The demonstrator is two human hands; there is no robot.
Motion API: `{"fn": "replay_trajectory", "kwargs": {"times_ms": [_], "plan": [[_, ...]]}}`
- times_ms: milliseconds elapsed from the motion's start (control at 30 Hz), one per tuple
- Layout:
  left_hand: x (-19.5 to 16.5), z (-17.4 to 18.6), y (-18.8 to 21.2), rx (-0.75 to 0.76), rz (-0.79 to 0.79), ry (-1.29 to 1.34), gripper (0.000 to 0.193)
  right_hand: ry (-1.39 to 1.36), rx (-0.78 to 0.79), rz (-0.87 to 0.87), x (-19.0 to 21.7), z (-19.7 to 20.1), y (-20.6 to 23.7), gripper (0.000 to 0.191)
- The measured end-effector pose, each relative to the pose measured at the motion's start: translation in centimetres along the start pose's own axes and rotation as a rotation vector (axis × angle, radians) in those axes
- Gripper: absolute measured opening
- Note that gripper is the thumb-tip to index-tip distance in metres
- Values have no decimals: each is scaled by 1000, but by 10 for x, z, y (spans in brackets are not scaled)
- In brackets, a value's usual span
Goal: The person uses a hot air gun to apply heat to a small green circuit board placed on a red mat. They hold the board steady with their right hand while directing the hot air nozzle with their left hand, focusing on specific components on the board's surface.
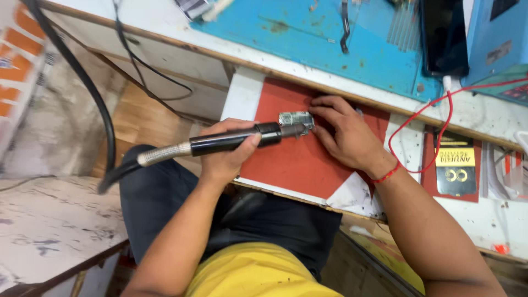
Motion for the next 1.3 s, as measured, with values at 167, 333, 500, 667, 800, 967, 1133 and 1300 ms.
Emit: {"fn": "replay_trajectory", "kwargs": {"times_ms": [167, 333, 500, 667, 800, 967, 1133, 1300], "plan": [[23, 14, 14, -111, 204, -95, 21, 31, 49, -25, 0, -7, 8, 35], [9, 11, 3, -109, 120, -24, 24, 26, 26, -9, 10, 0, 0, 35], [-8, 2, 8, 8, -16, 7, 25, 18, 59, -50, 9, -1, 4, 37], [0, 3, 8, 0, 45, 11, 26, 35, 56, -42, 9, -1, 3, 37], [-1, 7, 5, -41, 80, 51, 27, 55, 57, -25, 13, 0, -1, 37], [-9, 5, 5, -30, -8, 71, 27, 54, 57, -31, 12, -1, 1, 36], [-8, -5, 7, 70, -26, 25, 27, 43, 61, -15, 10, -2, 4, 37], [-3, 6, 5, -11, 19, 105, 25, 37, 59, -23, 11, 0, 1, 39]]}}
Point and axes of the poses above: each hand's wrist, its own y-axis away from the middle knuckle, its own z-axis out of the back of the hand, x = y × z, the point moved 10 cm from there along -y, towards the middle knuckle
